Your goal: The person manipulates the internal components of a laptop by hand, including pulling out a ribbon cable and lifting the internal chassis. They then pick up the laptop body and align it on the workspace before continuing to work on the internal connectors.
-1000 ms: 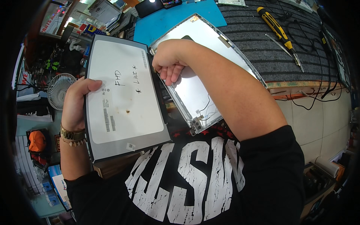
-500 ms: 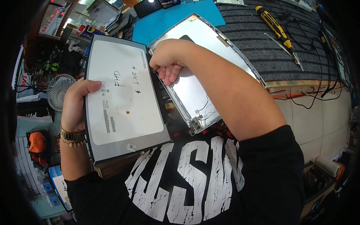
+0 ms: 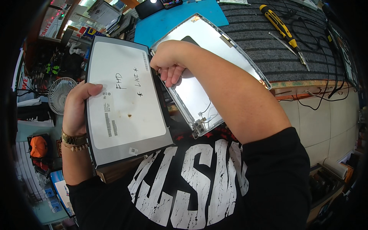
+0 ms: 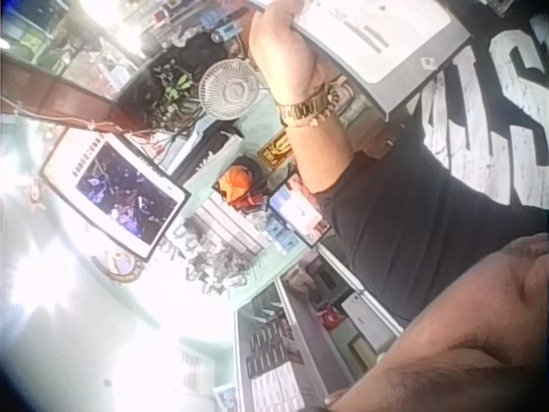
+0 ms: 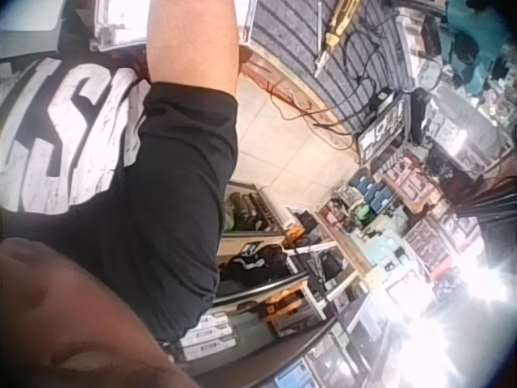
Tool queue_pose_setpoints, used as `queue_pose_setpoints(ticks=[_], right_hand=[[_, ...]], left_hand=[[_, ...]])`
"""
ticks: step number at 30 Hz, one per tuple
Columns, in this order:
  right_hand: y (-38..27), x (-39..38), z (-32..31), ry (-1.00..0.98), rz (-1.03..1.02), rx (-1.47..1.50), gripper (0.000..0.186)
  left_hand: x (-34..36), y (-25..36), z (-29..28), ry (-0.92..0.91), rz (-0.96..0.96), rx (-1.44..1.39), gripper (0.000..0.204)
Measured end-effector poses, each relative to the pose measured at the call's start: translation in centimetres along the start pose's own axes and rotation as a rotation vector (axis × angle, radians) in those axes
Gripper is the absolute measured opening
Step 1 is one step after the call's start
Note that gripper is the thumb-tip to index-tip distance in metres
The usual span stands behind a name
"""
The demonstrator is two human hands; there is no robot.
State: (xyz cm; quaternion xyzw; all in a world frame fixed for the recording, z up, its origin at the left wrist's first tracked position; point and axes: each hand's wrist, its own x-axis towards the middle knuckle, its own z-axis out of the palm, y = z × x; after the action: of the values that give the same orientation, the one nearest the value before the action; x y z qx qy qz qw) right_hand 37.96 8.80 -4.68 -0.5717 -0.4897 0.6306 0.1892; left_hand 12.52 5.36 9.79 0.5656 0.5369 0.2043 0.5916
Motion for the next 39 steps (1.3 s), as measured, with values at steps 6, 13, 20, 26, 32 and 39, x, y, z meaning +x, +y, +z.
queue_pose_setpoints(ticks=[6, 13, 20, 26, 32, 39], right_hand=[[0.0, -0.2, 0.1, 0.015, -0.016, 0.008, 0.032], [0.1, -0.7, 0.1, 0.030, -0.061, 0.011, 0.031], [0.9, 0.2, -0.3, -0.034, -0.043, -0.001, 0.023], [1.5, 0.3, -0.7, -0.082, -0.089, 0.037, 0.021], [0.8, -0.1, -0.5, -0.034, -0.050, 0.032, 0.032], [0.2, -0.6, -0.1, 0.006, -0.014, 0.005, 0.035]], left_hand=[[0.0, -0.1, 0.0, 0.030, 0.011, 0.009, 0.030], [0.0, -0.2, 0.1, 0.005, 0.002, -0.032, 0.033], [0.2, -0.3, -0.4, -0.060, -0.012, -0.041, 0.035], [0.5, -0.7, -0.7, -0.030, -0.042, -0.101, 0.035], [0.1, -0.4, -0.3, -0.020, -0.044, -0.071, 0.034], [0.4, -0.7, -0.5, -0.025, -0.032, -0.047, 0.033]])
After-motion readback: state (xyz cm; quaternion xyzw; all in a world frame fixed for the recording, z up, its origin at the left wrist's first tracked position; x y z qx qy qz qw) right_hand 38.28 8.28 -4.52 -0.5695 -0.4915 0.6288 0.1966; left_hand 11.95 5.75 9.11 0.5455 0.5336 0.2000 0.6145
